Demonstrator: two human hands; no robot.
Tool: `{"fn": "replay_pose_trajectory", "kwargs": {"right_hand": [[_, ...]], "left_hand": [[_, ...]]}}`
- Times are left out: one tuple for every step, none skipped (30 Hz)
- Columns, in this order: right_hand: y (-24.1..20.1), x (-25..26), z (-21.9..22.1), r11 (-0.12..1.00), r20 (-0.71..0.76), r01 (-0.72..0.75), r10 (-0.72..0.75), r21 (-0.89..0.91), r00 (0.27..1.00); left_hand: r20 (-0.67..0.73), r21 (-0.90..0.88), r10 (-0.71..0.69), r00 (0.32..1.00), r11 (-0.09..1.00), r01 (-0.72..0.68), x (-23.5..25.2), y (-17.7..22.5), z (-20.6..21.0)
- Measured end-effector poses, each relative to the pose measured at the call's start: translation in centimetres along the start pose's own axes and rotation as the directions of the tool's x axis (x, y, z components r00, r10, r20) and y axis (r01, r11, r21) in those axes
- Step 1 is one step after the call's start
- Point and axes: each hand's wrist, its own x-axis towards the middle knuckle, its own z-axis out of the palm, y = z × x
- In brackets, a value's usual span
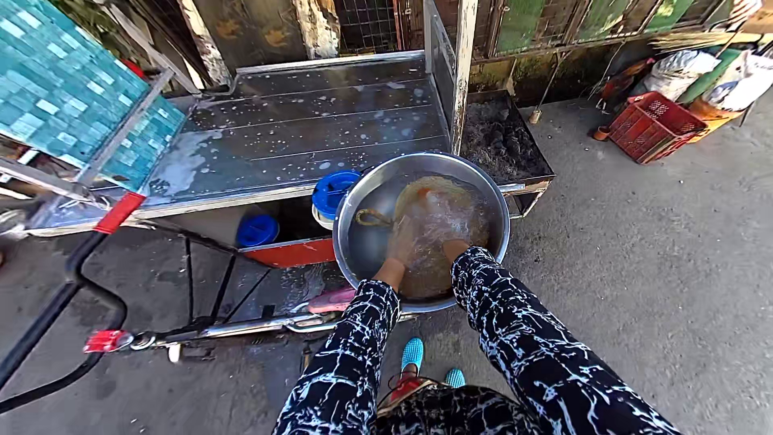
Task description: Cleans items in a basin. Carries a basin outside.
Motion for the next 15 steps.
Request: {"fn": "replay_pose_trajectory", "kwargs": {"right_hand": [[0.5, 1.3, 0.6, 0.993, -0.150, 0.061, -0.045, 0.101, 0.988], [1.4, 3.8, 1.6, 0.967, -0.370, 0.186, -0.110, 0.177, 0.923], [2.3, 6.9, 2.6, 0.915, -0.579, 0.351, -0.179, 0.199, 0.795], [2.8, 8.6, 2.1, 0.877, -0.647, 0.431, -0.204, 0.213, 0.735], [3.1, 9.4, 1.2, 0.852, -0.680, 0.470, -0.205, 0.231, 0.704], [3.1, 9.1, 0.1, 0.841, -0.698, 0.474, -0.176, 0.259, 0.694], [2.8, 8.4, -1.1, 0.842, -0.696, 0.435, -0.103, 0.319, 0.711], [2.5, 7.5, -1.9, 0.834, -0.684, 0.379, -0.002, 0.401, 0.729], [2.3, 6.8, -2.5, 0.809, -0.663, 0.321, 0.109, 0.492, 0.741], [2.3, 6.2, -3.0, 0.770, -0.634, 0.278, 0.203, 0.574, 0.746], [2.2, 5.7, -3.1, 0.728, -0.611, 0.252, 0.279, 0.638, 0.741], [2.1, 5.1, -3.1, 0.695, -0.590, 0.235, 0.327, 0.680, 0.739], [2.1, 4.6, -3.1, 0.667, -0.577, 0.231, 0.359, 0.708, 0.733], [2.0, 4.1, -3.1, 0.633, -0.578, 0.246, 0.392, 0.734, 0.716], [1.7, 3.5, -2.8, 0.590, -0.586, 0.280, 0.426, 0.757, 0.689]], "left_hand": [[-0.004, -0.038, 0.010, 1.000, 0.999, -0.011, -0.3, 0.4, -0.6], [0.002, -0.069, 0.022, 1.000, 0.997, -0.022, -0.8, 1.1, -1.4], [0.017, -0.075, 0.033, 0.999, 0.997, -0.031, -1.2, 1.8, -2.3], [0.044, -0.080, 0.036, 0.998, 0.996, -0.032, -1.3, 2.2, -2.8], [0.037, -0.134, 0.016, 0.999, 0.991, -0.011, -1.1, 2.5, -2.8], [0.027, -0.214, -0.039, 0.999, 0.976, 0.044, -0.8, 2.5, -2.7], [0.023, -0.301, -0.106, 0.994, 0.947, 0.108, -0.3, 2.4, -2.4], [0.022, -0.379, -0.157, 0.987, 0.912, 0.153, 0.4, 2.0, -1.7], [0.008, -0.458, -0.180, 0.984, 0.874, 0.164, 1.0, 1.6, -1.5], [-0.022, -0.553, -0.183, 0.983, 0.821, 0.141, 1.1, 1.3, -1.5], [-0.056, -0.639, -0.191, 0.980, 0.761, 0.112, 0.7, 1.1, -1.6], [-0.060, -0.719, -0.215, 0.975, 0.687, 0.107, -0.4, 1.4, -2.2], [0.002, -0.801, -0.227, 0.974, 0.582, 0.137, -1.9, 2.0, -3.6], [0.073, -0.877, -0.231, 0.970, 0.448, 0.173, -2.7, 2.8, -4.9], [0.123, -0.942, -0.232, 0.965, 0.280, 0.188, -2.6, 3.2, -5.4]]}}
